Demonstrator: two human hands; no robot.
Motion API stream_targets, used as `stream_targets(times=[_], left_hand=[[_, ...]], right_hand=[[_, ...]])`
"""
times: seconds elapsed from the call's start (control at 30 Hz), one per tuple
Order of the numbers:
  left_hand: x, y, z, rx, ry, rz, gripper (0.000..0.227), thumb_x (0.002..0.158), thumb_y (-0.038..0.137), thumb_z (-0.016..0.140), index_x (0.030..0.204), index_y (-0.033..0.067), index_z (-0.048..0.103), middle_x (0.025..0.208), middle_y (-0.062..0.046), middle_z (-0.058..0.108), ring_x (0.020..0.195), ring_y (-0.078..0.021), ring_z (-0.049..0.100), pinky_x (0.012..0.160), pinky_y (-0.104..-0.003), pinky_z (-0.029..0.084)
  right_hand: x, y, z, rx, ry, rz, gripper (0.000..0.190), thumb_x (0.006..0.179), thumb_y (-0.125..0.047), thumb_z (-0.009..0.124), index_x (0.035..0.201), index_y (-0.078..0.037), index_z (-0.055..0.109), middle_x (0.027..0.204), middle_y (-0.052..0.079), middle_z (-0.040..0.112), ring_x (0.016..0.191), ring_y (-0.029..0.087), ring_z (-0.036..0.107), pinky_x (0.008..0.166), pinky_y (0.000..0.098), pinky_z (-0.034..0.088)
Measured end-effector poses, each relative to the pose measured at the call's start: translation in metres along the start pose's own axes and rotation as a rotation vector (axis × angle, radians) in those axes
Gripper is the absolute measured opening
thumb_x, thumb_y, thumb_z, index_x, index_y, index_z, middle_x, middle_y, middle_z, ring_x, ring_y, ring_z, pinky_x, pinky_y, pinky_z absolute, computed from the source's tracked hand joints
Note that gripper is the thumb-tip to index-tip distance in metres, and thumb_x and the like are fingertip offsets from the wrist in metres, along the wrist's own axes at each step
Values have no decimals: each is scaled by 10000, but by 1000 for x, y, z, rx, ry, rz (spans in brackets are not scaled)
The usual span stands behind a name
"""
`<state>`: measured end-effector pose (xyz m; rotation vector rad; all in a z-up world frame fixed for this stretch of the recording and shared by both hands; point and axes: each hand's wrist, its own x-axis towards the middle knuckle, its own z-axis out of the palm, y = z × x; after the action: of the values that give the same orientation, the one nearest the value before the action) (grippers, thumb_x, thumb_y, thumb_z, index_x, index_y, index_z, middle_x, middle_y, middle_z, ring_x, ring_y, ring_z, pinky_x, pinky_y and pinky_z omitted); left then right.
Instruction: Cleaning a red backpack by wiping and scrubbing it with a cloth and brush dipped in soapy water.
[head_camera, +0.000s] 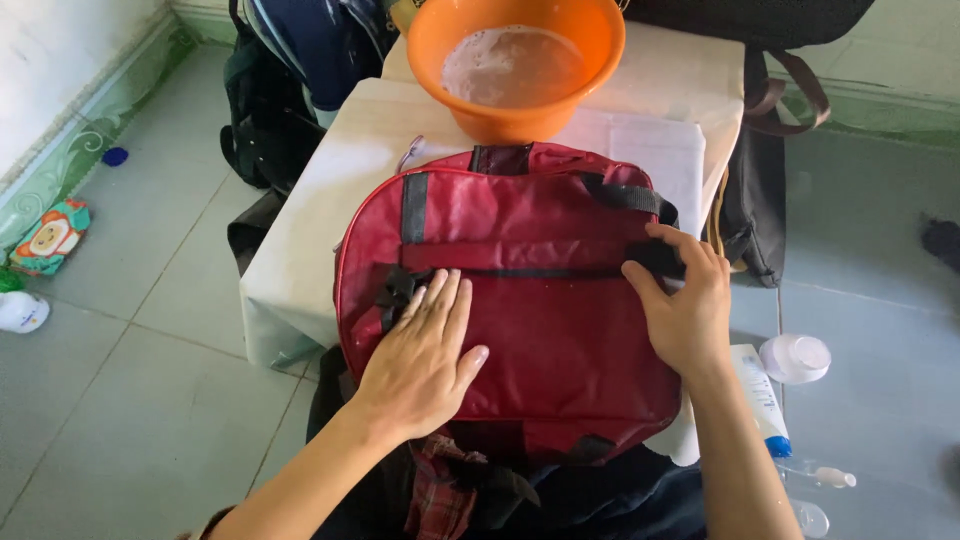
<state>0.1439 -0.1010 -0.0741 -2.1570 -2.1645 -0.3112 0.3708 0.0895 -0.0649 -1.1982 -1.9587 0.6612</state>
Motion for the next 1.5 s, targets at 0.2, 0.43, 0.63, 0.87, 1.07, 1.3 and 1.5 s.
stream_targets(times=[0.2, 0.43, 0.63, 0.87, 1.07, 1.3, 1.5], left_hand=[[30, 20, 14, -106, 49, 64, 704, 1054, 380, 420, 1524, -135, 328, 1529, -388, 370, 1471, -487, 345, 1230, -534, 229], [71, 20, 20, -139, 51, 132, 614, 1006, 332, 439, 1448, -92, 482, 1388, -339, 551, 1312, -477, 533, 1102, -554, 387], [51, 17, -20, 68, 115, -53, 551, 1010, 360, 424, 1475, 73, 497, 1271, -230, 627, 1116, -424, 641, 904, -575, 465], [76, 22, -33, -118, -13, -377, 442, 1012, 237, 386, 1378, 77, 573, 1085, -232, 698, 1005, -441, 695, 794, -575, 592], [99, -4, 11, -330, 342, -52, 387, 1010, 59, 446, 1382, -48, 423, 1212, -171, 692, 1351, -489, 488, 1152, -504, 371], [97, 4, -47, -274, 225, -129, 352, 976, 165, 577, 1312, 73, 632, 1134, -223, 724, 1022, -438, 691, 806, -543, 581], [75, -18, -21, 48, 89, -197, 379, 796, 429, 779, 1028, 131, 743, 1108, -137, 672, 925, -375, 705, 745, -495, 608]], right_hand=[[0, -13, -3, 69, -47, 45, 431, 924, -109, 775, 1341, -86, 667, 1102, 202, 608, 1214, 426, 508, 975, 514, 481], [-6, 11, -1, 104, 70, -53, 610, 826, -21, 762, 1406, -41, 571, 1210, 269, 628, 1174, 482, 576, 1054, 580, 414], [20, 15, -7, -140, 172, -234, 425, 871, -130, 862, 1277, -159, 739, 1000, 58, 663, 998, 289, 637, 1223, 517, 169], [71, -15, 3, 83, 225, -438, 353, 910, -33, 877, 1233, -20, 733, 1036, 185, 729, 945, 390, 741, 822, 478, 589], [80, -24, 8, 218, 142, -414, 530, 892, 45, 781, 1341, -6, 504, 1248, 277, 598, 1193, 431, 603, 1029, 521, 455], [44, -35, 14, -171, -24, -809, 121, 820, -166, 792, 928, -210, 759, 783, -16, 670, 750, 230, 682, 689, 368, 570], [61, -69, 48, -90, -351, -806, 271, 924, -321, 730, 1150, -171, 745, 1126, 68, 730, 1085, 319, 699, 863, 429, 570]])
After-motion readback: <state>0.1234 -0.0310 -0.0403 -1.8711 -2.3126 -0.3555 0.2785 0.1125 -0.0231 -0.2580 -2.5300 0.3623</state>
